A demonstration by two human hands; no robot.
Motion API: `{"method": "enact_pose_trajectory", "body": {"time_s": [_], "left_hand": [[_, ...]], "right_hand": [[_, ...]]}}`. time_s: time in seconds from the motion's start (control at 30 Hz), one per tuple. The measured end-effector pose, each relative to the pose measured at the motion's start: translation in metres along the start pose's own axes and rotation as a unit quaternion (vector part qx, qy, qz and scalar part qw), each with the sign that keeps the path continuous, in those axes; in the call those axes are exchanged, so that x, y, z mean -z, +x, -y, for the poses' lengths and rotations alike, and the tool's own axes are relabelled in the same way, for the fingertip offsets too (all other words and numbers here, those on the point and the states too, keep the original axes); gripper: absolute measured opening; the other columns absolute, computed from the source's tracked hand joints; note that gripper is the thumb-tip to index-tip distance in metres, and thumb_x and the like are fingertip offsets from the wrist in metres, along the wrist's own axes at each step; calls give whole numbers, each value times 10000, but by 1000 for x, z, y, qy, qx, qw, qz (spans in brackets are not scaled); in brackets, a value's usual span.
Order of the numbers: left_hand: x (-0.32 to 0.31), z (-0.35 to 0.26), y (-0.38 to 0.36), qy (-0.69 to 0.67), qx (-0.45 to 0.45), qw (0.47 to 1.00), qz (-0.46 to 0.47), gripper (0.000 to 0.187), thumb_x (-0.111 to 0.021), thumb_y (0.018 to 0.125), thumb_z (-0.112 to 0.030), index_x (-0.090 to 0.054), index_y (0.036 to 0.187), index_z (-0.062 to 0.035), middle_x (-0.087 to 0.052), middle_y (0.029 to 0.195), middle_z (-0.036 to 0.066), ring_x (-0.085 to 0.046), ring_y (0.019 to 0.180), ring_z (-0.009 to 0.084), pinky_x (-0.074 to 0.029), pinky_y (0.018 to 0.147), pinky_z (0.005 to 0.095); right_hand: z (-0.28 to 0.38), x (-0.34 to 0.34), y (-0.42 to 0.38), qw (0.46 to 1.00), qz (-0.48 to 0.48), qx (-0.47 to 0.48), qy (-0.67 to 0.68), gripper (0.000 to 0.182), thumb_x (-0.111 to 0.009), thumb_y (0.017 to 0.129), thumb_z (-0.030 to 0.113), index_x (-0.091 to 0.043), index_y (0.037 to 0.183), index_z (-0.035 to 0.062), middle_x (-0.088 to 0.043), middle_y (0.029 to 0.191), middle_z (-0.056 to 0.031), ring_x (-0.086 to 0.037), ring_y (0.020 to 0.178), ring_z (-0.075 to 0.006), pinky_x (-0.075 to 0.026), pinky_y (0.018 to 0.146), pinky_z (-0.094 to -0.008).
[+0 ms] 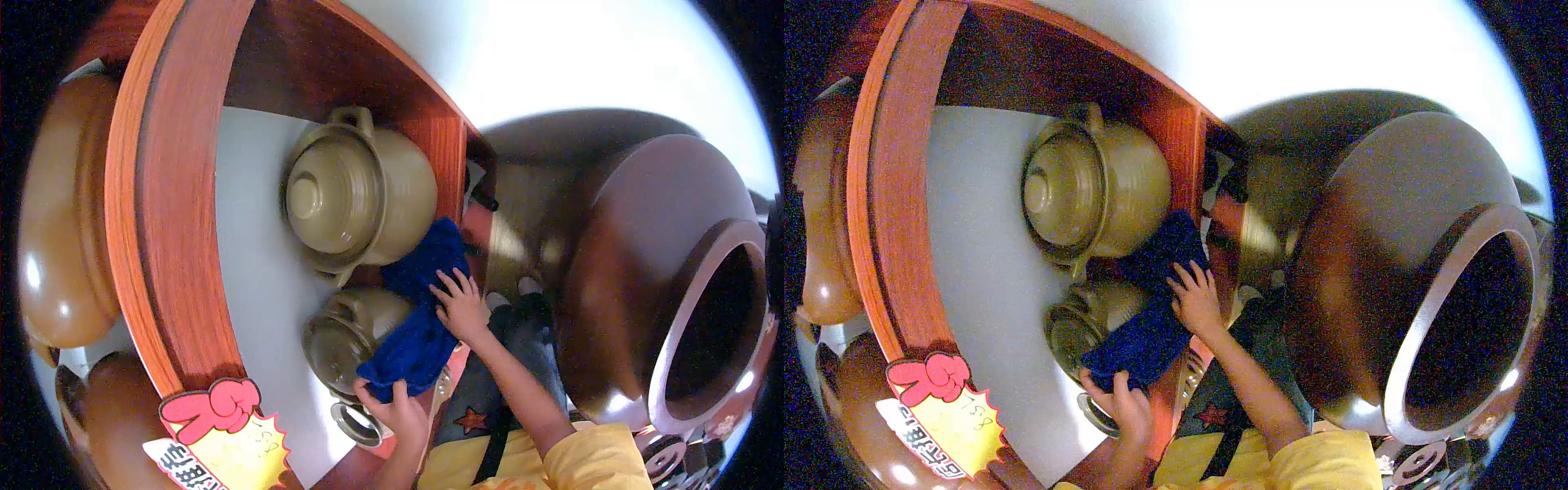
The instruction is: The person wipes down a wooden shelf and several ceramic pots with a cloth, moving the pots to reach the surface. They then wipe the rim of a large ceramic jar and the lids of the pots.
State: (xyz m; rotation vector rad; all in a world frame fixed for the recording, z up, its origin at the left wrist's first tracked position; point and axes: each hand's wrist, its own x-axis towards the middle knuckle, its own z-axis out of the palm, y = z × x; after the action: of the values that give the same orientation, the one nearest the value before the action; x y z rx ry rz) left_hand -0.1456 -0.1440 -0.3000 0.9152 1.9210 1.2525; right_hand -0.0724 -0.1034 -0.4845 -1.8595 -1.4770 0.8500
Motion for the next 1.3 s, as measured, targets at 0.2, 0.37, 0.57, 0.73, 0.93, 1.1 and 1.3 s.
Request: {"method": "enact_pose_trajectory", "body": {"time_s": [0.2, 0.37, 0.57, 0.73, 0.93, 1.1, 1.3], "left_hand": [[7, 11, -9, -28, 2, 1000, 6, 533, -506, 693, 65, -348, 1178, -92, -428, 1108, 85, -441, 972, 197, -366, 886, 319], [9, 1, 4, 35, -75, 996, 20, 441, -503, 698, 56, -388, 1109, -57, -415, 1070, 79, -421, 951, 180, -326, 907, 305], [20, 8, -1, 7, -52, 998, 21, 427, -508, 683, 53, -408, 1085, -49, -418, 1035, 66, -411, 933, 170, -321, 892, 288], [30, 6, -3, 24, -63, 997, 40, 426, -502, 686, 67, -407, 1081, -59, -415, 1025, 63, -411, 929, 167, -331, 882, 289], [38, 11, -2, 5, -45, 998, 52, 416, -512, 698, 59, -401, 1080, -61, -417, 1042, 81, -411, 934, 177, -336, 884, 303], [36, 31, -1, 27, -57, 992, 107, 391, -531, 728, 5, -394, 1091, -42, -435, 1055, 99, -427, 931, 193, -340, 891, 323], [47, 43, 11, 39, -76, 986, 145, 413, -546, 729, -2, -398, 1114, -15, -469, 1045, 105, -469, 906, 209, -401, 823, 319]], "right_hand": [[-17, 2, -19, 983, 11, -42, 178, 387, -592, 757, 158, -565, 1143, 170, -348, 1366, -67, -292, 1246, -326, -258, 1025, -466], [-33, -11, -39, 950, -48, -99, 291, 343, -565, 784, 155, -557, 1126, 122, -361, 1334, -150, -361, 1190, -369, -300, 1004, -418], [-46, -17, -66, 934, -59, -187, 298, 284, -533, 801, 159, -559, 1059, 45, -498, 1138, -182, -431, 1117, -344, -337, 969, -403], [-59, -22, -72, 926, -40, -243, 287, 264, -500, 821, 137, -584, 1048, 31, -552, 1056, -161, -532, 979, -261, -411, 867, -331], [-62, -52, -75, 906, -103, -265, 315, 234, -490, 823, 147, -600, 990, 25, -599, 963, -153, -559, 927, -292, -425, 845, -353], [-34, -71, -97, 834, -180, -350, 388, 243, -460, 852, 172, -611, 958, 13, -626, 890, -118, -591, 789, -205, -466, 730, -312], [-11, -76, -123, 776, -223, -435, 399, 224, -486, 849, 202, -608, 931, 33, -620, 782, -126, -607, 728, -213, -469, 667, -325]]}}
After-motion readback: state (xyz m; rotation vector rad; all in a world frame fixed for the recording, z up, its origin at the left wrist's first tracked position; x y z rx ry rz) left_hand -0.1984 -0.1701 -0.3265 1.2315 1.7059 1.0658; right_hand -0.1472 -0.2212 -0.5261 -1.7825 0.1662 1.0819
